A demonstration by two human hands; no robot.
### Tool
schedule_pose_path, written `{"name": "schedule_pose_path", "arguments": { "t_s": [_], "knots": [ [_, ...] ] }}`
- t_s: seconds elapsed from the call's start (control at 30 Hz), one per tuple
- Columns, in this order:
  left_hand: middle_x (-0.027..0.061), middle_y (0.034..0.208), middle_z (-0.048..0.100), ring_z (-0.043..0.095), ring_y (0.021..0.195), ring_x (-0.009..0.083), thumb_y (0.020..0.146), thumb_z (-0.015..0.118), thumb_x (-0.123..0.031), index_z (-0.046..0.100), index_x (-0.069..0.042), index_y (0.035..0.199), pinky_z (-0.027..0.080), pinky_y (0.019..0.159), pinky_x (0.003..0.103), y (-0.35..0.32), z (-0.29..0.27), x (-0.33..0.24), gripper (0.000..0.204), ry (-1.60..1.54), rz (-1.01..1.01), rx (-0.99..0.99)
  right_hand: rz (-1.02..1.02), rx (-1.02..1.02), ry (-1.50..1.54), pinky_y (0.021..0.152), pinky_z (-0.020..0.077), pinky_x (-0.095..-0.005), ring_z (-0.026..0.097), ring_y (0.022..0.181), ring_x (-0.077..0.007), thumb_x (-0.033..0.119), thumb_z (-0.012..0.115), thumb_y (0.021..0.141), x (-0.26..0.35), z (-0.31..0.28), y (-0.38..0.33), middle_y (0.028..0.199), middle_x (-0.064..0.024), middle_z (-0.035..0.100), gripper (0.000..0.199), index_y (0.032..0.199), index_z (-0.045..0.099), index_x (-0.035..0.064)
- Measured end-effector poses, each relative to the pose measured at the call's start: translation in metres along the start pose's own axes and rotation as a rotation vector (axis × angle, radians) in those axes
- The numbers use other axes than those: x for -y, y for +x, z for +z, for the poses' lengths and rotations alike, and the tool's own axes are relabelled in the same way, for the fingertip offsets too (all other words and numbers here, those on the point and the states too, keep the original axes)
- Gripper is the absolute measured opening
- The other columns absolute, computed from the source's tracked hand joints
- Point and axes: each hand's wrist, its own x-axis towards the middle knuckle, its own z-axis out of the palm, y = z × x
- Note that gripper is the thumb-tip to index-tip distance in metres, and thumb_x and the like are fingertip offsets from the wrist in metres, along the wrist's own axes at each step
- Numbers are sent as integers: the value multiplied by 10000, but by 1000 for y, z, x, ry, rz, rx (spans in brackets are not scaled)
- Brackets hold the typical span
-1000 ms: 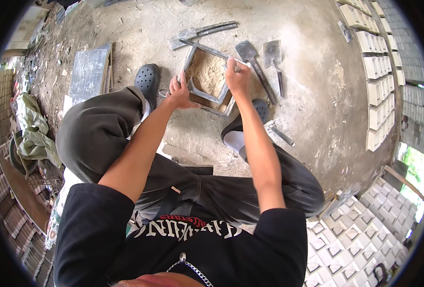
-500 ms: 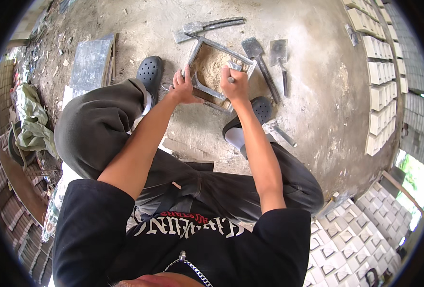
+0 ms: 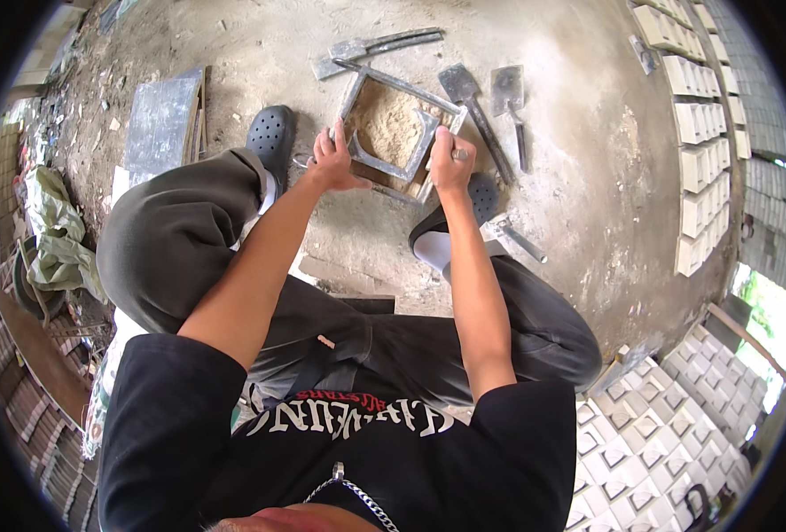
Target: The person uses a trowel to transfer dry material into a rectangular metal mold on the floor, leveling the material and pressing it down by hand.
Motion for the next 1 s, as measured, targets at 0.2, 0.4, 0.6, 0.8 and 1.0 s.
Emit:
{"name": "schedule_pose_path", "arguments": {
  "t_s": [0.2, 0.4, 0.6, 0.8, 1.0],
  "knots": [
    [315, 1518, -58, 3, 1420, 475, 553, 838, -611, -272, -124, 1454, 233, 1054, 663, -7, -2, -1, 1510, 8, -8, 19, -125, -200, 226, 437, 254, -272, 366, 457, -61, 193, 504, 947, 1, -4, -22, 506, 21, 426, 457, 518, 420, 60],
    [341, 1499, -52, -19, 1407, 492, 557, 845, -591, -271, -110, 1453, 220, 1065, 648, -1, 1, 2, 1510, -6, 14, 1, -47, -174, 503, 444, 244, -276, 353, 456, -73, 153, 493, 936, -11, -19, -17, 506, 12, 397, 438, 517, 388, 80],
    [313, 1515, -53, -13, 1418, 468, 559, 851, -578, -280, -122, 1448, 216, 1072, 652, 13, 11, 12, 1509, 28, 34, -95, -53, -86, 518, 446, 244, -282, 306, 460, -84, 123, 476, 944, -8, -22, -9, 506, 23, 324, 439, 533, 327, 90],
    [329, 1511, -60, -11, 1410, 491, 512, 855, -614, -284, -101, 1442, 198, 1076, 652, 15, 18, 9, 1558, -2, 38, -58, -73, -205, 300, 447, 251, -284, 365, 490, -56, 148, 490, 931, -34, -15, -42, 521, 17, 413, 433, 518, 375, 87],
    [391, 1478, -66, -26, 1381, 549, 507, 850, -630, -293, -73, 1431, 150, 1091, 644, 27, 28, 22, 1572, 35, 102, -120, -140, -253, 301, 442, 241, -280, 357, 463, -60, 175, 511, 921, -8, 5, -50, 504, 34, 395, 440, 515, 381, 66]
  ]
}}
